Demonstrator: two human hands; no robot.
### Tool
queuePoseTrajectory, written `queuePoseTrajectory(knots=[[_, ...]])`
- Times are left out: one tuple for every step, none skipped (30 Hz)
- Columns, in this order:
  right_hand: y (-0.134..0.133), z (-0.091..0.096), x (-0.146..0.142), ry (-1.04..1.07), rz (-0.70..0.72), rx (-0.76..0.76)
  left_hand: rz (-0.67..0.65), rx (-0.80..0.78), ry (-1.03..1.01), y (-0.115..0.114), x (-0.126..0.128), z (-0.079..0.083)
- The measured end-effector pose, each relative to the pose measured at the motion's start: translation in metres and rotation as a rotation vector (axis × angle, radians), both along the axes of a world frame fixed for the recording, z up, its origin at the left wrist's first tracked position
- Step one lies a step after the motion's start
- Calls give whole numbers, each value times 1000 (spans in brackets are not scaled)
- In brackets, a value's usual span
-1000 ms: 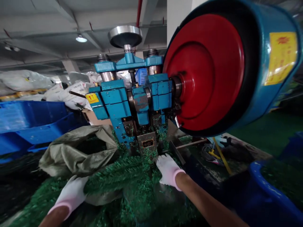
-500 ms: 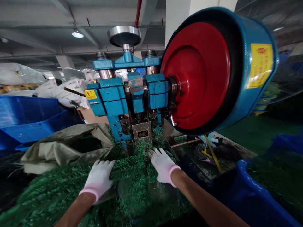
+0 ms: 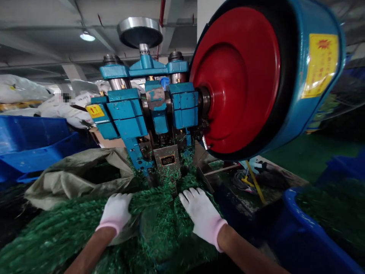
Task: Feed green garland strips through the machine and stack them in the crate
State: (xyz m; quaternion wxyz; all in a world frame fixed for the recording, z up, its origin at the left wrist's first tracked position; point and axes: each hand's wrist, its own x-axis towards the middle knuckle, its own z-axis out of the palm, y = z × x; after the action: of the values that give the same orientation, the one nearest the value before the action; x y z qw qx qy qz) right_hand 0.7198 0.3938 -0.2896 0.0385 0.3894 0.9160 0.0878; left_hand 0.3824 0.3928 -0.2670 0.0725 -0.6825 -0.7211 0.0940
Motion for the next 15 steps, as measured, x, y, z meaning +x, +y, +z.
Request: queuePoseTrajectory(knots=[[3, 1, 1, -3, -6, 13, -21, 1, -2, 4, 16, 0], [8, 3, 1, -14, -6, 30, -37, -6, -5, 8, 31, 0], [14, 6, 0, -32, -2, 44, -46, -14, -9, 11, 42, 0], [20, 9, -2, -54, 10, 46, -48, -23, -14, 13, 49, 1], [27, 13, -4, -74, 22, 34, -47, -30, -20, 14, 53, 1], [34, 17, -7, -89, 29, 5, -54, -32, -30, 13, 52, 2], [41, 21, -9, -102, 30, -36, -75, -25, -42, 12, 48, 3], [48, 25, -12, -111, 29, -87, -101, -17, -56, 10, 40, 4], [55, 28, -14, -112, 24, -139, -117, -15, -67, 7, 29, 6], [61, 31, -15, -105, 16, -185, -114, -27, -69, 3, 16, 7], [65, 32, -16, -96, 9, -226, -90, -49, -63, 0, 2, 9], [67, 34, -17, -91, 4, -257, -48, -80, -53, -4, -12, 10], [66, 34, -16, -91, -2, -273, -2, -109, -42, -8, -25, 11], [62, 34, -15, -93, -7, -269, 36, -127, -41, -12, -36, 12], [55, 33, -14, -95, -9, -245, 61, -131, -47, -15, -45, 13]])
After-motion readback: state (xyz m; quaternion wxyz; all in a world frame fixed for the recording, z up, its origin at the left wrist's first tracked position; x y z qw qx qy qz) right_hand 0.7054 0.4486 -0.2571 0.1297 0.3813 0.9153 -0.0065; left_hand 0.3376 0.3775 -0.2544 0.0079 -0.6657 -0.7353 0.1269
